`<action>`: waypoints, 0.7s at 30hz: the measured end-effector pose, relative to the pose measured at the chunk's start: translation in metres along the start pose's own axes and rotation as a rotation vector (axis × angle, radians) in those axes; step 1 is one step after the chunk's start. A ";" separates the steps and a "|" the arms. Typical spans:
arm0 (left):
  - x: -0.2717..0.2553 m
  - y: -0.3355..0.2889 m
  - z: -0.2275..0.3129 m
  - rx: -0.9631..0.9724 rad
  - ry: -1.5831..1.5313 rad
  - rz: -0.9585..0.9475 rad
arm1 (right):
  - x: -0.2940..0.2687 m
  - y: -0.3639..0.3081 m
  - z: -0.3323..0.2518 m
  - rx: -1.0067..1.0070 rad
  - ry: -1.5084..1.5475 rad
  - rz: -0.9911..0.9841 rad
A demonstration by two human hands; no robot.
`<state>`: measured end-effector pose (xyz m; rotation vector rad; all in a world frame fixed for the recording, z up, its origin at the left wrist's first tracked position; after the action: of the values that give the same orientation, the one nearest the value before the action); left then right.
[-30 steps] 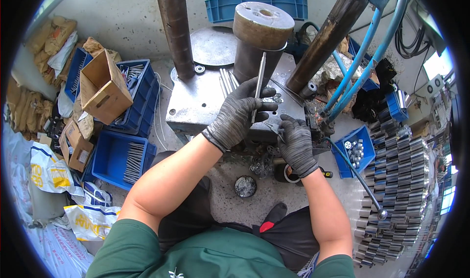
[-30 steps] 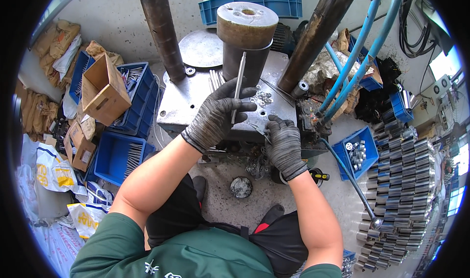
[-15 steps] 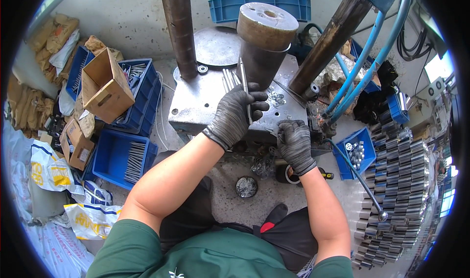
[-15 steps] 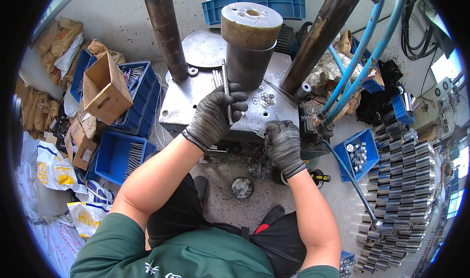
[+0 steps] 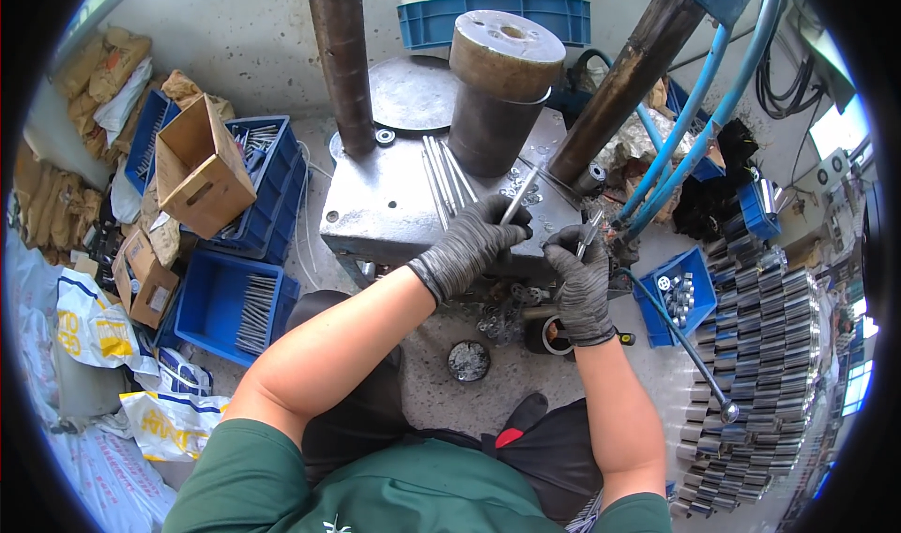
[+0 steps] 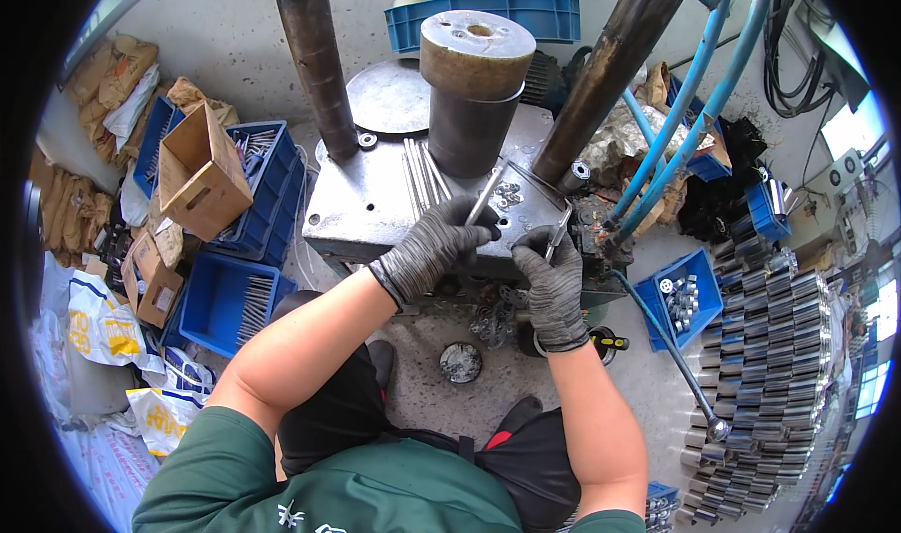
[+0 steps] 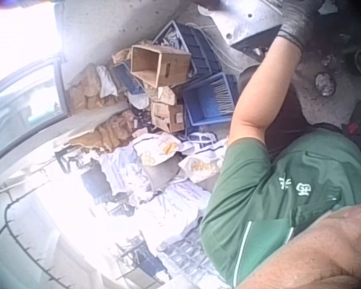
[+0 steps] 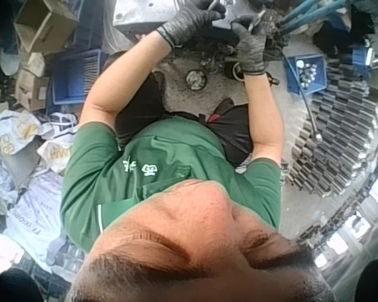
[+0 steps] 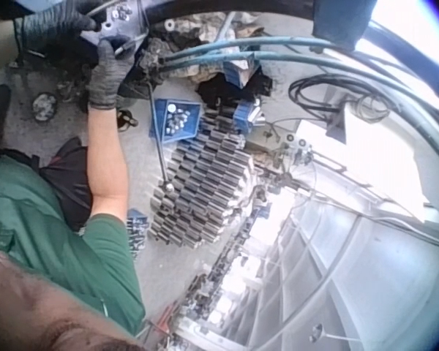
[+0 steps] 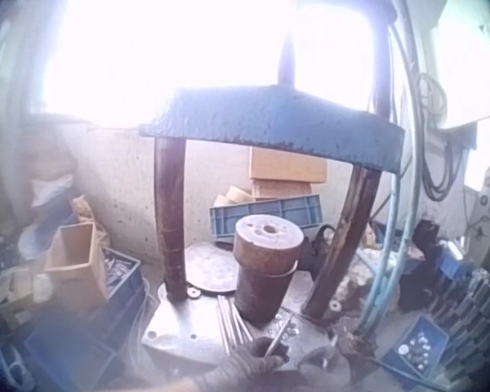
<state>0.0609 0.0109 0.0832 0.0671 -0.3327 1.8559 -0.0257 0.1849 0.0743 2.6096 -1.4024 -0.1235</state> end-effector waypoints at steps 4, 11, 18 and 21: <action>0.025 0.000 -0.013 0.025 0.020 -0.100 | -0.003 -0.010 -0.002 0.133 0.258 0.058; 0.041 -0.009 -0.013 0.015 -0.125 -0.215 | -0.010 -0.018 0.000 0.212 0.235 0.092; 0.024 -0.002 -0.018 -0.070 -0.254 -0.077 | -0.012 -0.020 -0.012 0.443 0.271 0.016; 0.010 0.005 -0.016 -0.026 -0.227 -0.015 | -0.019 -0.019 -0.022 0.264 -0.153 -0.121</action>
<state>0.0550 0.0233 0.0697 0.2625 -0.5121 1.8322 -0.0173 0.2132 0.0926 2.9600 -1.3928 -0.1680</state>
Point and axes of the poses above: each hand's wrist, its own y-axis towards the middle knuckle, its own x-axis out of the palm, z = x × y, the point moved 5 cm from there along y, towards the middle knuckle, and after that the axes turned 1 degree about z, right-handed, at the moved point
